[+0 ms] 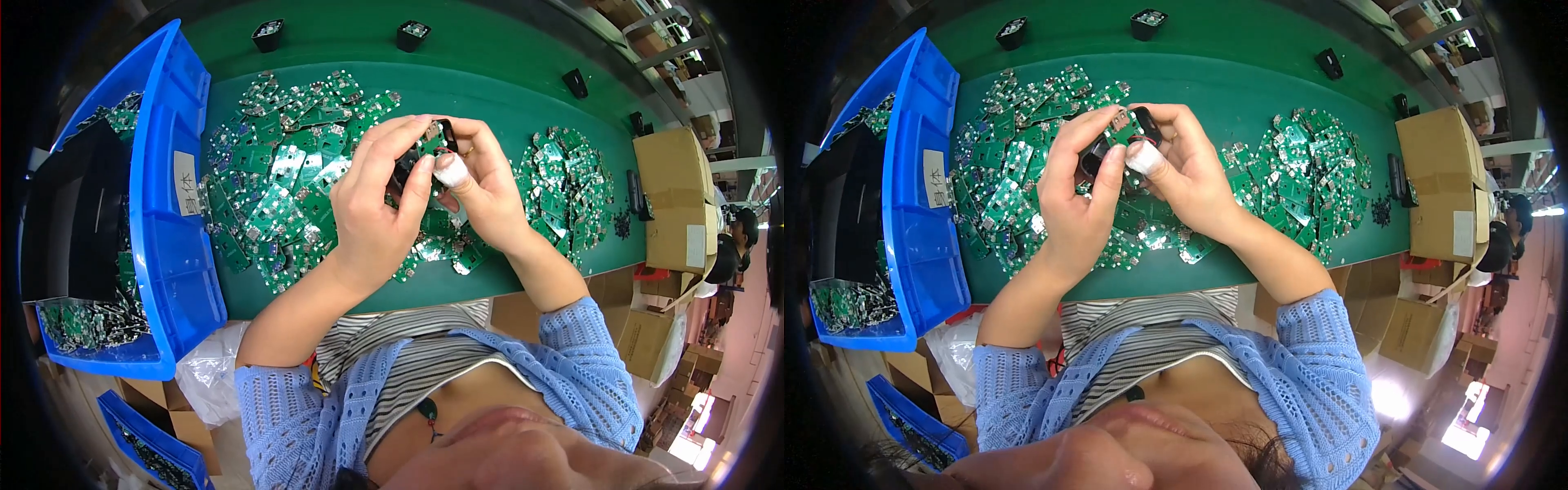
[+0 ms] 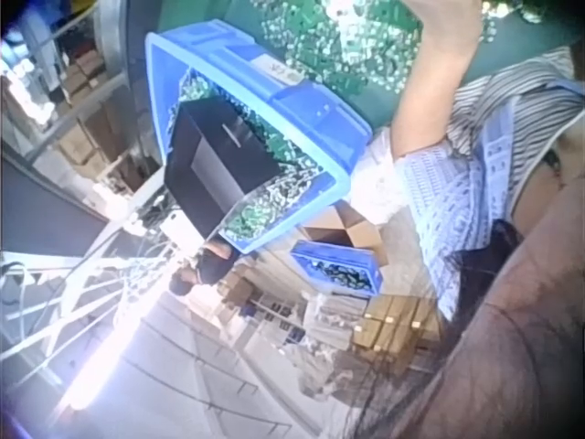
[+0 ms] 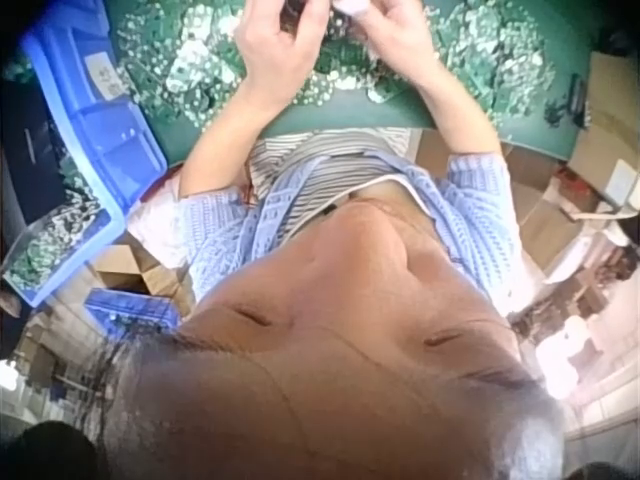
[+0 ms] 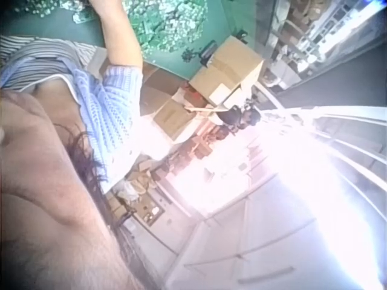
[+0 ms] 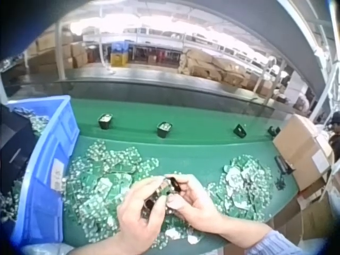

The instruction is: The person assembles electronic components onto green circuit boards by hand, then installs the assembled circuit boards into plastic housings.

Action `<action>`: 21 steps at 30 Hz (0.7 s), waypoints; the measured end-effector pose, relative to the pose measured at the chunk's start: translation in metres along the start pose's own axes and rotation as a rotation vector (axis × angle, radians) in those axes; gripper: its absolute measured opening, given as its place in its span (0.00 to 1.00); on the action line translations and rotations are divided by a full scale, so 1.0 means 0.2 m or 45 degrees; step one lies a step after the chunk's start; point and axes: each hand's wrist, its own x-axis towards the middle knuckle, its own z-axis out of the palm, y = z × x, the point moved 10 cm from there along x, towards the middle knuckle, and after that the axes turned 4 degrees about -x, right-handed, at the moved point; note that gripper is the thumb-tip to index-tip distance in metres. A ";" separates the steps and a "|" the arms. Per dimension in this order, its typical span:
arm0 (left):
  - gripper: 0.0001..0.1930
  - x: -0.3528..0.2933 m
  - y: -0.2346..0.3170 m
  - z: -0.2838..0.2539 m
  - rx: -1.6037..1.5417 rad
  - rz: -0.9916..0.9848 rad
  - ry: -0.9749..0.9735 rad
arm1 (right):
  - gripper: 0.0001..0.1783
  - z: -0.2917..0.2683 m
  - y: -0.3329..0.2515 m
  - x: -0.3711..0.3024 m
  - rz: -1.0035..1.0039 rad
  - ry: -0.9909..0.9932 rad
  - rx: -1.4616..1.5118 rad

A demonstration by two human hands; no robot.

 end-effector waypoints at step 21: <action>0.16 -0.03 -0.19 0.02 -0.159 -0.385 -0.070 | 0.18 -0.13 0.01 0.03 0.018 0.124 0.021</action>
